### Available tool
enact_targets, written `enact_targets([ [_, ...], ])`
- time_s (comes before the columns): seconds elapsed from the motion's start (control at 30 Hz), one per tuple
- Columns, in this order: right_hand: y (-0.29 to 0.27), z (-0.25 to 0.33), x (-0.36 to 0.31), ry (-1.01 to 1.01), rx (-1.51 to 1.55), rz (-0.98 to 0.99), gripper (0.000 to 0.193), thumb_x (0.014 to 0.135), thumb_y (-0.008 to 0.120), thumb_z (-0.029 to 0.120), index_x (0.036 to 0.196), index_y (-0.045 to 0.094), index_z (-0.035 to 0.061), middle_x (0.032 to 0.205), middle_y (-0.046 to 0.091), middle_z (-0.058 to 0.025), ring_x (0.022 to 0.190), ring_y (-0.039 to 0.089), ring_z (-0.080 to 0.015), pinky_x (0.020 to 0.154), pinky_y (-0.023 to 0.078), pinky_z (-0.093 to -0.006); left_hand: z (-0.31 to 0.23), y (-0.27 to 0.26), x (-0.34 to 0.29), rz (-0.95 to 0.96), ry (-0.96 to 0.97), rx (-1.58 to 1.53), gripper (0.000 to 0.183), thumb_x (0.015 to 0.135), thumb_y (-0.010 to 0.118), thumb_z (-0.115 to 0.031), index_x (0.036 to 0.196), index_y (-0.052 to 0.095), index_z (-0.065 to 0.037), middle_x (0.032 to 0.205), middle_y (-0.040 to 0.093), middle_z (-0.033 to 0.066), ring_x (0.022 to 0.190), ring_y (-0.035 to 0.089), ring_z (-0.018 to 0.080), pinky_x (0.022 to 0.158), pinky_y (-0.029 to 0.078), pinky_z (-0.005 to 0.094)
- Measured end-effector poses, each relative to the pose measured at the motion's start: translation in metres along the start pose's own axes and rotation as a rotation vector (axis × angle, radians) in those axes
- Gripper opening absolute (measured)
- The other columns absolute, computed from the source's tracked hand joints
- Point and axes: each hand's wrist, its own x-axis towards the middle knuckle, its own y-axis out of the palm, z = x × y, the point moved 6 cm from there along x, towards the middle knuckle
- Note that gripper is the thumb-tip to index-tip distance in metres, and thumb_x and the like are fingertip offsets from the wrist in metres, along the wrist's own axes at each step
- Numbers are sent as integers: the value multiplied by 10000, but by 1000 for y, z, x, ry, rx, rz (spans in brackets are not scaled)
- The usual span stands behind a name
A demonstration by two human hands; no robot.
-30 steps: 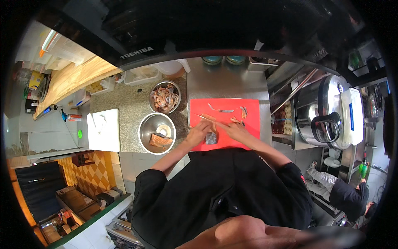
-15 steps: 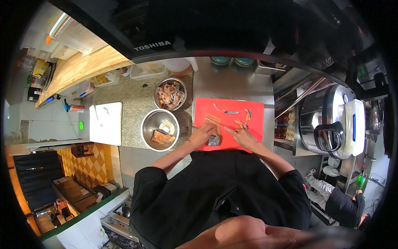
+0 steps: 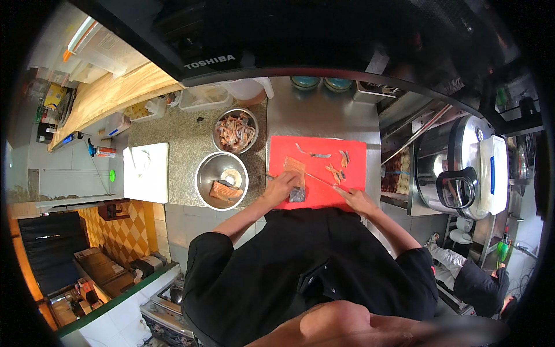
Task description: The person slices a piece of salmon on a red cutting board using a knife. They repeatedly cut the salmon into thin strips and place them into a metal bowl. The person handles the salmon and knife throughout the clip.
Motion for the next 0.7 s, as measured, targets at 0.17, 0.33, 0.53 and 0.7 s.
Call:
enact_targets([
  [0.17, 3, 17, 18, -51, 25, -43, 659, 991, 543, 94, 1611, 446, 294, 849, 601, -213, 666, 660, -403, 631, 544, -520, -6, 3, -10, 16, 29, 6, 474, 818, 676, -28, 1291, 678, -46, 1304, 644, 88, 1200, 633, 283, 975, 573, 377],
  [0.33, 6, 55, 72, -139, 32, -78, 672, 970, 564, 67, 1606, 455, 253, 851, 620, -216, 647, 667, -391, 610, 549, -506, -8, 1, -10, -9, 50, 28, 424, 831, 677, -34, 1254, 700, -45, 1283, 654, 84, 1189, 643, 273, 935, 589, 371],
  [0.53, 13, 72, 101, -132, -121, -94, 713, 958, 555, 60, 1628, 412, 258, 879, 641, -202, 683, 683, -386, 624, 573, -506, -6, 5, -10, -55, 35, -17, 354, 862, 668, -40, 1214, 713, -38, 1275, 658, 79, 1179, 650, 273, 911, 599, 381],
  [0.7, 8, 46, 54, -57, -39, 1, 747, 950, 560, 67, 1640, 382, 291, 924, 651, -213, 735, 697, -414, 682, 586, -528, -6, 5, -14, -62, 17, -8, 369, 868, 672, -42, 1236, 702, -34, 1291, 650, 82, 1183, 645, 278, 931, 592, 378],
])
